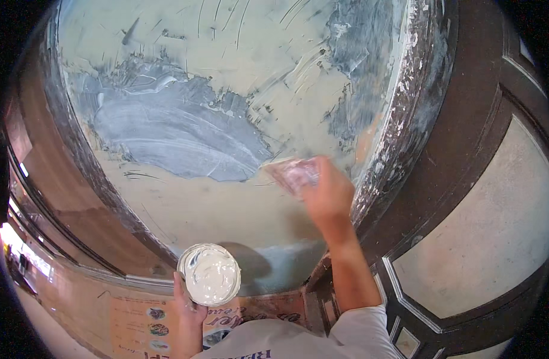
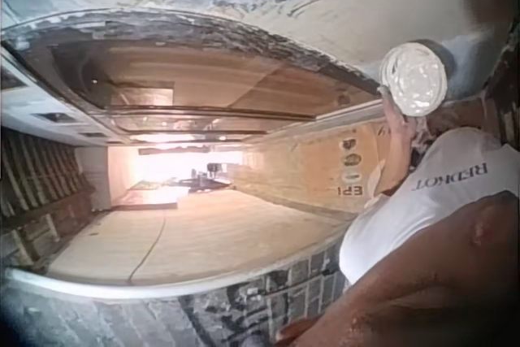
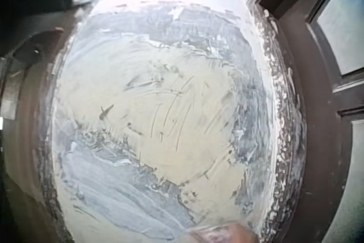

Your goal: The person applies a layer of white plaster to a circular section of a wall using a hand trowel while holding a container of the plaster mixture.

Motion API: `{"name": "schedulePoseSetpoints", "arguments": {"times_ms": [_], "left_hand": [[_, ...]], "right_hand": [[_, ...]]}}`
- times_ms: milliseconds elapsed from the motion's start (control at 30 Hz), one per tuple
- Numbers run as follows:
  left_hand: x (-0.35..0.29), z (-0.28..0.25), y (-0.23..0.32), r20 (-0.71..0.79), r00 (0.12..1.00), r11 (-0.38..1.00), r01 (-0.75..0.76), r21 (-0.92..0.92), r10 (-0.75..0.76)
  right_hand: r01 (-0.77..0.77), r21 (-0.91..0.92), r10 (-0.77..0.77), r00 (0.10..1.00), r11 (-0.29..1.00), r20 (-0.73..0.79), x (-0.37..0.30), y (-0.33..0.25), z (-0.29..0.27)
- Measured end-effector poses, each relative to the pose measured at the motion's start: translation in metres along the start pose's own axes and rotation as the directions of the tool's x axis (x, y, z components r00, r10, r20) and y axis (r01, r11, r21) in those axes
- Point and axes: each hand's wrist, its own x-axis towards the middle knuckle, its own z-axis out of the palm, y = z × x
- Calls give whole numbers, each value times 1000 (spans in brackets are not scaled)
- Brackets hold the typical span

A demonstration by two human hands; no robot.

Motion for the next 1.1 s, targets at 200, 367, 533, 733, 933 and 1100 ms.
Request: {"name": "schedulePoseSetpoints", "arguments": {"times_ms": [200,367,533,733,933,1100], "left_hand": [[-3,0,-6,6,1000,999,19,-48,-18],[-10,5,-7,43,999,999,30,-44,-28],[-13,-11,-6,6,1000,1000,-3,-28,3],[-17,-9,16,36,999,1000,12,-11,-11],[-6,-22,33,60,998,1000,19,23,-21],[-4,-24,52,121,992,999,40,9,-41]], "right_hand": [[-214,111,234,949,970,-210,-4,-5,-3],[-131,-24,131,991,991,-12,1,0,4],[2,91,7,995,996,-101,-3,-4,6],[-344,59,349,928,937,-132,3,-1,-1],[-15,-99,25,995,995,100,-24,-17,19],[-390,251,464,740,886,-487,-24,13,12]]}}
